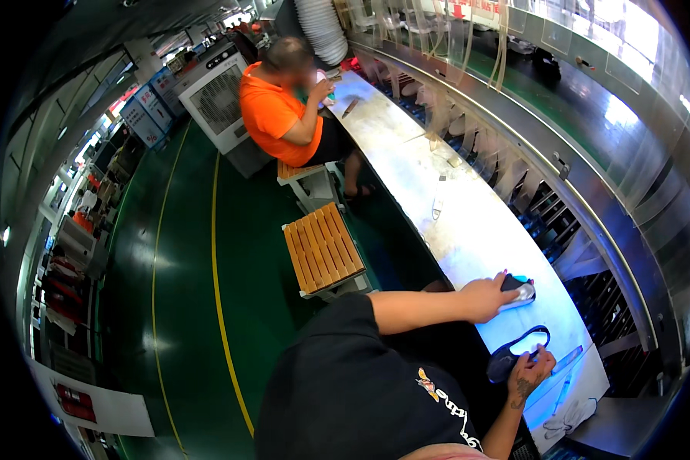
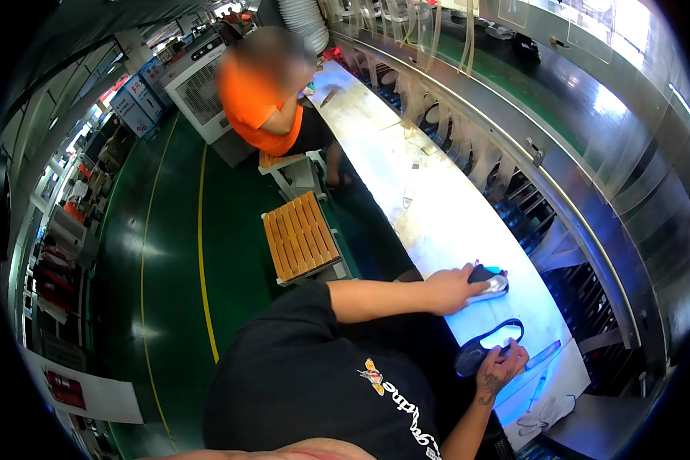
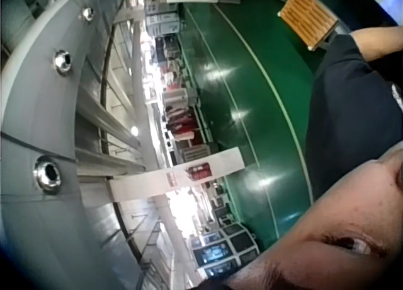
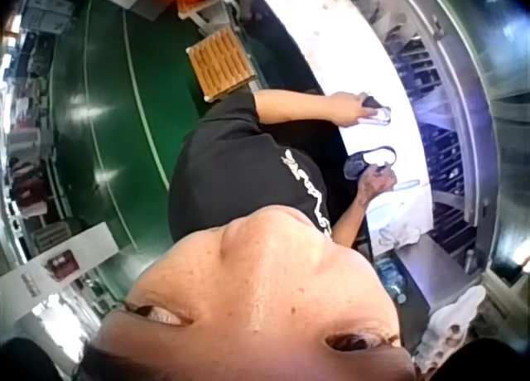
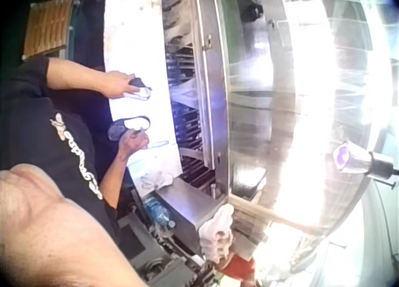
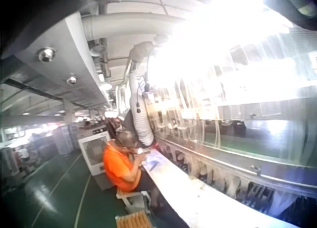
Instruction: The person assembles a shoe by inserting a blue insole into the shoe upper and pressing the components together. They repeatedly adjust the fit of the insole and the shoe structure, ensuring the parts are aligned correctly. The task involves handling the shoe and insole one at a time on a white workbench.
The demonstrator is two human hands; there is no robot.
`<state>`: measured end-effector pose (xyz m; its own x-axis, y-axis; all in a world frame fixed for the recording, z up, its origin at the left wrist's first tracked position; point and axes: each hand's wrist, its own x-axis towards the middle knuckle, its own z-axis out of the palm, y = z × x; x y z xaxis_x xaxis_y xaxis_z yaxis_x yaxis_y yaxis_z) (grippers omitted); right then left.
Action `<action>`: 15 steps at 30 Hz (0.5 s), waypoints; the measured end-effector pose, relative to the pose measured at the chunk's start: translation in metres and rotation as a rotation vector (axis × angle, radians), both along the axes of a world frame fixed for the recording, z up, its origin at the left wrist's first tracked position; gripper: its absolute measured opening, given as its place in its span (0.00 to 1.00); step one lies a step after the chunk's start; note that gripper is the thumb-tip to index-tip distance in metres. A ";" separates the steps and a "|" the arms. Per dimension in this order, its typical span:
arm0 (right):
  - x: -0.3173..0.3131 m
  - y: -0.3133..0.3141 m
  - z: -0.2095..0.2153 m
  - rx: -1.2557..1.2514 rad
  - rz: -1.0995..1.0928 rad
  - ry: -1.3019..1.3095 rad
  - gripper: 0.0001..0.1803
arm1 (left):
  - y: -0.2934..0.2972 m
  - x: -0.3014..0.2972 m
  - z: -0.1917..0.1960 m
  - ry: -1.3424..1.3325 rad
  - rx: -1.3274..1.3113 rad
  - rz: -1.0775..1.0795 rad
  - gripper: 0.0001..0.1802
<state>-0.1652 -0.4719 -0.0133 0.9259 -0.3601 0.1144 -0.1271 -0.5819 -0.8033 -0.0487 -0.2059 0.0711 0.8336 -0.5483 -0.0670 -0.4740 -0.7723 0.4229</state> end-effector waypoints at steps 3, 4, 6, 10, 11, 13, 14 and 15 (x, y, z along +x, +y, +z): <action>-0.008 0.005 0.018 -0.014 0.147 0.059 0.20 | 0.013 -0.024 0.020 0.153 0.044 -0.015 0.40; -0.006 0.004 0.015 -0.072 0.178 -0.002 0.19 | 0.012 -0.023 0.022 0.177 0.063 -0.012 0.40; 0.006 -0.002 0.007 -0.191 0.244 -0.123 0.19 | 0.010 -0.015 0.025 0.226 0.099 -0.002 0.42; 0.015 0.001 -0.006 -0.150 0.293 -0.068 0.18 | 0.000 -0.007 0.028 0.176 0.019 0.085 0.46; 0.017 0.002 -0.011 -0.124 0.304 -0.027 0.17 | -0.003 -0.006 0.022 0.174 0.004 0.069 0.47; 0.016 0.013 0.017 -0.126 0.356 -0.020 0.16 | -0.004 -0.003 -0.002 0.162 -0.033 0.041 0.47; 0.016 0.012 0.018 -0.116 0.367 -0.039 0.15 | -0.001 -0.003 -0.008 0.170 -0.080 -0.037 0.47; 0.015 0.010 0.017 -0.104 0.375 -0.056 0.15 | 0.003 -0.006 -0.007 0.173 -0.129 -0.115 0.47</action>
